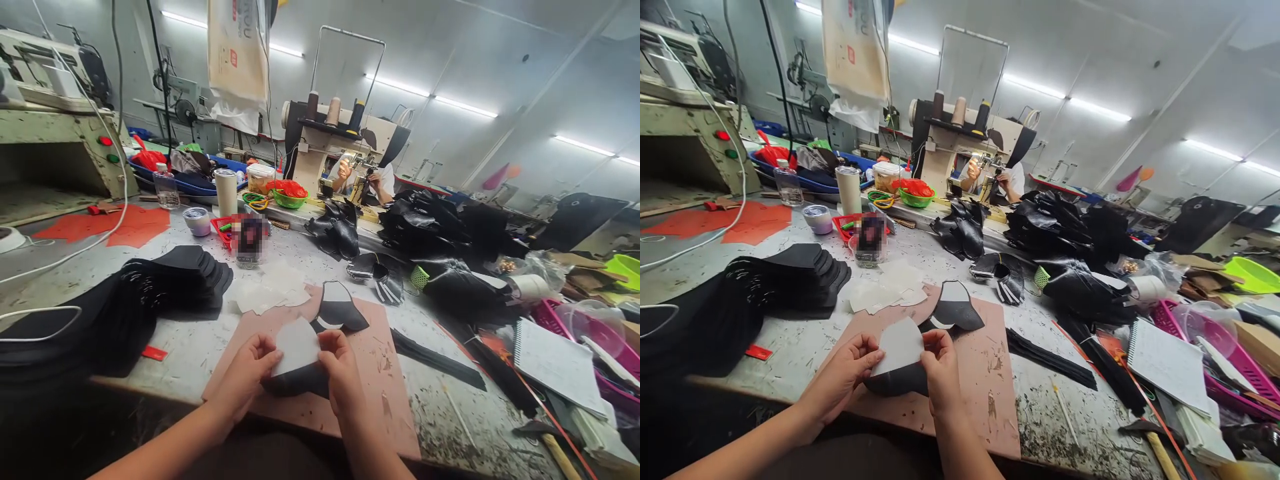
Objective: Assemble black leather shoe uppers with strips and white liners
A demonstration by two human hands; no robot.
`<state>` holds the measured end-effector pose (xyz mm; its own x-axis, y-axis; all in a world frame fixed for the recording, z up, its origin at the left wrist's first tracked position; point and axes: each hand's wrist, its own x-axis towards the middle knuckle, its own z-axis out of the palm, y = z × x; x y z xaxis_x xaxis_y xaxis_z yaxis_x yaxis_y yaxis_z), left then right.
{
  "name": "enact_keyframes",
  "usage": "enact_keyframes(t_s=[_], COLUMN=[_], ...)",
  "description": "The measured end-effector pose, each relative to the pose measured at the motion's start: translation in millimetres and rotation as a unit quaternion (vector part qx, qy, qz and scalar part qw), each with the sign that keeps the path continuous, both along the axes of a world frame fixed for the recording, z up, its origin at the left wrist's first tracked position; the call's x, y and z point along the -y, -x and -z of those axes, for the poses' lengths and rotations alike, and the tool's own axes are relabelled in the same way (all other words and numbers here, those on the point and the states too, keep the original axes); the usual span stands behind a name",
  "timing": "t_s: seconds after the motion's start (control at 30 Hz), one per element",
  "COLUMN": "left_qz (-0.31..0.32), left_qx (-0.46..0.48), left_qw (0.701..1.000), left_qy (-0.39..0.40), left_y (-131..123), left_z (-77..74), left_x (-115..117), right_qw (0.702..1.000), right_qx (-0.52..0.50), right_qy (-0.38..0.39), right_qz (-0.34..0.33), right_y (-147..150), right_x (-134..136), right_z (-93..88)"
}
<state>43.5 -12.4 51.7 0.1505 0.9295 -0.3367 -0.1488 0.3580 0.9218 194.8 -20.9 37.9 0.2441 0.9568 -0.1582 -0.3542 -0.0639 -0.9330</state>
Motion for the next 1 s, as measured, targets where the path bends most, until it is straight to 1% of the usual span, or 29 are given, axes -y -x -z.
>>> enact_keyframes(t_s=[0.07,0.17,0.23,0.3,0.37,0.43,0.5,0.57,0.63,0.73,0.8,0.87,1.0], left_qz=[-0.011,0.015,0.058,0.107,0.162,0.209,0.232,0.219,0.184,0.127,0.107,0.1,0.089], left_qx=[-0.015,-0.055,-0.09,-0.114,-0.114,-0.102,-0.102,-0.122,-0.138,-0.118,-0.095,-0.09,-0.158], left_qw=[1.0,0.998,0.991,0.978,0.961,0.946,0.939,0.943,0.957,0.983,0.99,0.991,0.983], left_qy=[-0.007,-0.035,-0.08,-0.139,-0.19,-0.225,-0.232,-0.217,-0.177,-0.057,0.011,0.022,-0.025], left_y=[5,13,20,26,32,38,43,48,50,48,44,40,33], left_z=[4.4,8.0,6.9,4.3,3.0,4.8,9.7,15.6,20.2,23.4,24.2,24.9,25.2], left_x=[0,2,4,8,12,14,16,17,18,18,17,15,4], right_qw=[0.999,0.991,0.983,0.975,0.961,0.939,0.921,0.924,0.941,0.968,0.98,0.983,0.964], right_qx=[-0.027,-0.084,-0.09,-0.068,-0.055,-0.079,-0.118,-0.136,-0.129,-0.083,-0.023,0.06,0.213], right_qy=[-0.004,0.01,0.032,0.052,0.075,0.103,0.119,0.115,0.106,0.097,0.096,0.097,0.085], right_qz=[-0.03,-0.106,-0.158,-0.205,-0.26,-0.32,-0.351,-0.338,-0.296,-0.216,-0.171,-0.144,-0.132], right_y=[-2,-7,-9,-9,-9,-7,-5,-2,1,4,5,5,4], right_x=[6,10,11,12,13,15,18,20,21,20,18,15,7], right_z=[2.1,0.5,-1.3,-2.1,-1.1,1.6,5.1,8.6,11.6,16.0,19.1,21.6,22.4])
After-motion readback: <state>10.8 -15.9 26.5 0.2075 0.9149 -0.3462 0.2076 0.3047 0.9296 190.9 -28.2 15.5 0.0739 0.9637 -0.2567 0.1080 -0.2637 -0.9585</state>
